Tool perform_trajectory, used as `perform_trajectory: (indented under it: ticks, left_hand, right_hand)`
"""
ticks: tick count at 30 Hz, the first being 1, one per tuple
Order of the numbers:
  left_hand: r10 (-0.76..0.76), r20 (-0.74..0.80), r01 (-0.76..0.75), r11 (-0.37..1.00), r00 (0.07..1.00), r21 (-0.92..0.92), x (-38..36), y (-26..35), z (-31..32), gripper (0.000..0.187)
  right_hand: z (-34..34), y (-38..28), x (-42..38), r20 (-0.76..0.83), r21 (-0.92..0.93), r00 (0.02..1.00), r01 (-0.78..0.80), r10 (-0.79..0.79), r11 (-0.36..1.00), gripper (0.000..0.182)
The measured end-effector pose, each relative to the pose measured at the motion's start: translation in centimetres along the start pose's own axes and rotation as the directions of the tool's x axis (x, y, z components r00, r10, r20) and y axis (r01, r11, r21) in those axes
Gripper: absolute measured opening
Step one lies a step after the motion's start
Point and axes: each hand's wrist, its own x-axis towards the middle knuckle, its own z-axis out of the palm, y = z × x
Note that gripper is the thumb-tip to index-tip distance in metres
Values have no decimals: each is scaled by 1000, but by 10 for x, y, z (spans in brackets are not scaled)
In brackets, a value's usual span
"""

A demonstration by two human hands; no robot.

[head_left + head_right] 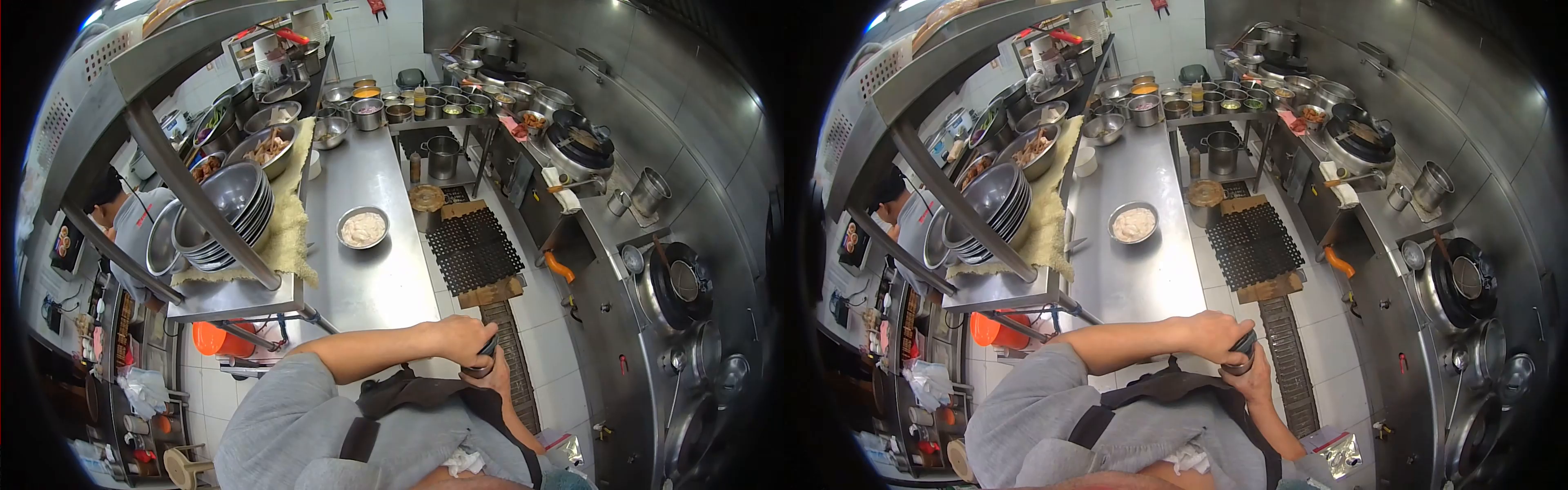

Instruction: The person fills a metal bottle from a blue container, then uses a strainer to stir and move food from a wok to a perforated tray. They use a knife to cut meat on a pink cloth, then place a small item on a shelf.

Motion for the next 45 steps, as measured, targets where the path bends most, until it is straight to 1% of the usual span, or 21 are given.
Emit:
perform_trajectory:
  ticks: [1, 3, 5, 6, 9, 10, 11, 13, 14, 15, 16, 17, 18, 20, 23, 24, 27, 29, 31, 39, 45]
  left_hand:
    - [-189, 226, 176, 981, 956, 77, 4, 5, -4, 63]
    - [-6, 112, -5, 996, 994, 92, 6, -17, 15, 59]
    - [742, -245, -564, 645, 624, 515, 8, -32, 25, 49]
    - [742, -248, -560, 645, 623, 520, 7, -33, 24, 49]
    - [455, -419, -410, 890, 786, 198, 3, -22, 9, 45]
    - [96, -167, -87, 994, 981, 63, 6, -11, -3, 47]
    - [-276, 133, 275, 961, 952, 25, 6, -3, -11, 49]
    - [-187, 123, 182, 982, 975, 49, 0, -14, -11, 50]
    - [301, -187, -259, 941, 935, 220, 1, -33, -2, 48]
    - [729, -354, -548, 678, 586, 490, -2, -40, -2, 46]
    - [735, -410, -551, 677, 540, 489, -2, -47, -5, 45]
    - [732, -409, -549, 680, 545, 486, -6, -45, -12, 45]
    - [371, -382, -288, 923, 846, 257, -10, -42, -17, 46]
    - [-183, -93, 191, 978, 979, 84, -8, -42, -24, 48]
    - [95, -118, -88, 994, 988, 64, 2, -62, -19, 47]
    - [427, -242, -448, 893, 871, -38, 13, -78, -15, 54]
    - [465, -263, -458, 884, 845, 89, 13, -83, -22, 61]
    - [430, -372, -405, 902, 823, 146, 25, -85, -29, 58]
    - [-207, -65, 201, 976, 976, -79, 44, -78, -42, 49]
    - [307, -160, -318, 947, 938, -49, 166, -111, -50, 53]
    - [-101, -409, 19, 980, 907, -199, 256, -101, -86, 68]
  right_hand:
    - [-2, 2, -1, 2, -6, 1000, -1, 1, 1000, 72]
    - [-2, 7, 2, -7, 40, 999, 46, -46, 998, 76]
    - [4, 18, 8, -45, -24, 985, 165, -166, 986, 78]
    - [6, 22, 11, -81, -91, 956, 275, -283, 957, 81]
    - [7, 26, 15, 8, -26, 994, 106, -106, 994, 85]
    - [6, 21, 17, 4, -35, 991, 132, -132, 991, 86]
    - [6, 17, 18, 11, -37, 991, 135, -135, 990, 86]
    - [7, 11, 25, 63, 49, 998, 27, -30, 998, 84]
    - [11, 21, 28, 50, -26, 996, 70, -69, 997, 86]
    - [12, 19, 32, 58, -25, 996, 72, -71, 997, 86]
    - [13, 16, 36, 52, 7, 994, 101, -101, 995, 88]
    - [15, 13, 41, 41, 42, 991, 129, -130, 991, 89]
    - [18, 12, 43, 86, 60, 995, 43, -48, 997, 90]
    - [21, 1, 51, 73, 30, 997, 35, -37, 999, 87]
    - [23, 4, 63, 73, 27, 995, 71, -73, 997, 85]
    - [24, 12, 70, 59, 6, 989, 134, -134, 991, 84]
    - [26, 11, 84, 46, 1, 984, 173, -173, 985, 83]
    - [19, 8, 96, 56, 47, 997, 48, -51, 998, 81]
    - [13, 19, 111, 78, -13, 994, 75, -73, 997, 79]
    - [-53, 80, 211, 218, 72, 963, 144, -156, 987, 79]
    - [-123, 104, 295, 263, 274, 953, 75, -149, 959, 83]
